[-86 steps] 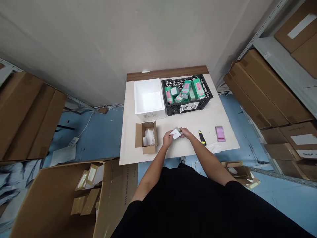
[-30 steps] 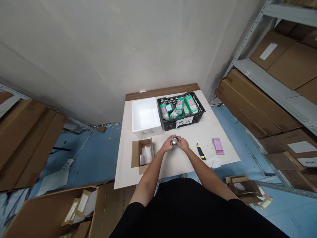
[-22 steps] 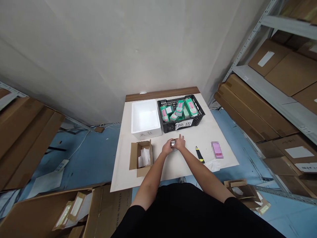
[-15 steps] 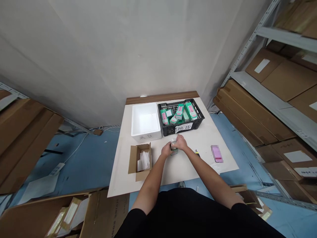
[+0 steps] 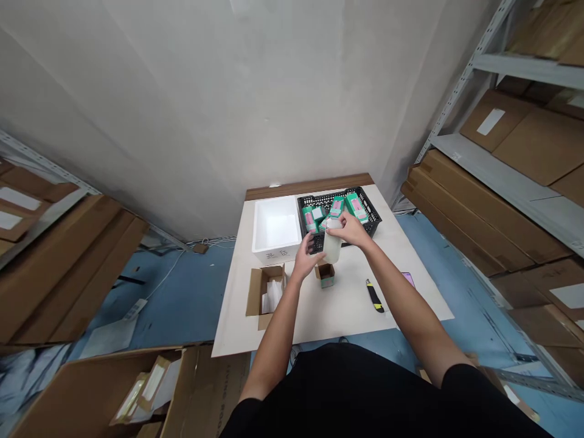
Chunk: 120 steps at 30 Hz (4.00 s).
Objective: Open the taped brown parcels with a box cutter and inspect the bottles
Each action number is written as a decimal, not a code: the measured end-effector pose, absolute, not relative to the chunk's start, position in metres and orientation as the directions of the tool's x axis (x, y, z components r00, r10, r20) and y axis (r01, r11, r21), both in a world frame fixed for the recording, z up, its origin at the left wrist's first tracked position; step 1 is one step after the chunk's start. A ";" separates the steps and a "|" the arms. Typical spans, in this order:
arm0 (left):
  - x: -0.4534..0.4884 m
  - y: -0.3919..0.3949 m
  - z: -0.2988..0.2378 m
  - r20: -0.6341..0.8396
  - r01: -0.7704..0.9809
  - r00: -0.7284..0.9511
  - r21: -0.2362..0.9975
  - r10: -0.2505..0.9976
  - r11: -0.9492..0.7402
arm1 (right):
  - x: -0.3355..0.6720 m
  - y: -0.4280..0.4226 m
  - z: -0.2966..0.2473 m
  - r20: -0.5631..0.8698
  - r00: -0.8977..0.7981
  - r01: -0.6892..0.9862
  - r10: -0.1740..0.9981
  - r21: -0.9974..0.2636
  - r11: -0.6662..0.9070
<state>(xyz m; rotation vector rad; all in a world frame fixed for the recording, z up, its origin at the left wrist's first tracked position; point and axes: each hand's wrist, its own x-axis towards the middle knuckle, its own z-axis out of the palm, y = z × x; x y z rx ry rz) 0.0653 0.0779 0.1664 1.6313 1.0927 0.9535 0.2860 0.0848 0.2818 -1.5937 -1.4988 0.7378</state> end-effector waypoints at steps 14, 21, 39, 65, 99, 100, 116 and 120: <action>0.095 0.106 0.282 0.241 -0.116 0.350 0.970 0.905 -0.213 | 0.280 0.034 0.245 0.165 -0.196 -0.114 0.967 -0.983 0.145; 0.108 0.099 0.298 0.214 -0.081 0.394 0.977 0.894 -0.199 | 0.277 0.015 0.239 0.178 -0.179 -0.126 0.968 -0.980 0.157; 0.113 0.074 0.286 0.158 -0.084 0.376 0.987 0.913 -0.137 | 0.274 -0.022 0.223 0.147 -0.079 -0.147 0.986 -0.980 0.134; 0.079 0.103 0.208 0.156 0.244 0.292 0.942 0.943 -0.232 | 0.264 0.006 0.094 -0.336 0.256 -0.036 0.907 -0.940 -0.338; 0.060 0.081 -0.014 -0.232 0.284 0.346 0.949 0.909 0.134 | 0.216 0.006 -0.016 -0.323 0.279 0.117 0.904 -0.923 -0.366; 0.057 0.081 -0.012 -0.210 0.276 0.369 0.955 0.906 0.109 | 0.216 0.004 -0.017 -0.341 0.265 0.102 0.902 -0.920 -0.378; 0.043 0.072 -0.008 -0.146 0.419 0.509 0.903 0.848 -0.096 | 0.219 -0.013 -0.012 -0.245 0.414 0.111 0.877 -0.942 -0.316; 0.039 0.065 -0.012 -0.150 0.356 0.485 0.934 0.862 -0.038 | 0.219 -0.017 -0.016 -0.266 0.447 0.101 0.854 -0.934 -0.344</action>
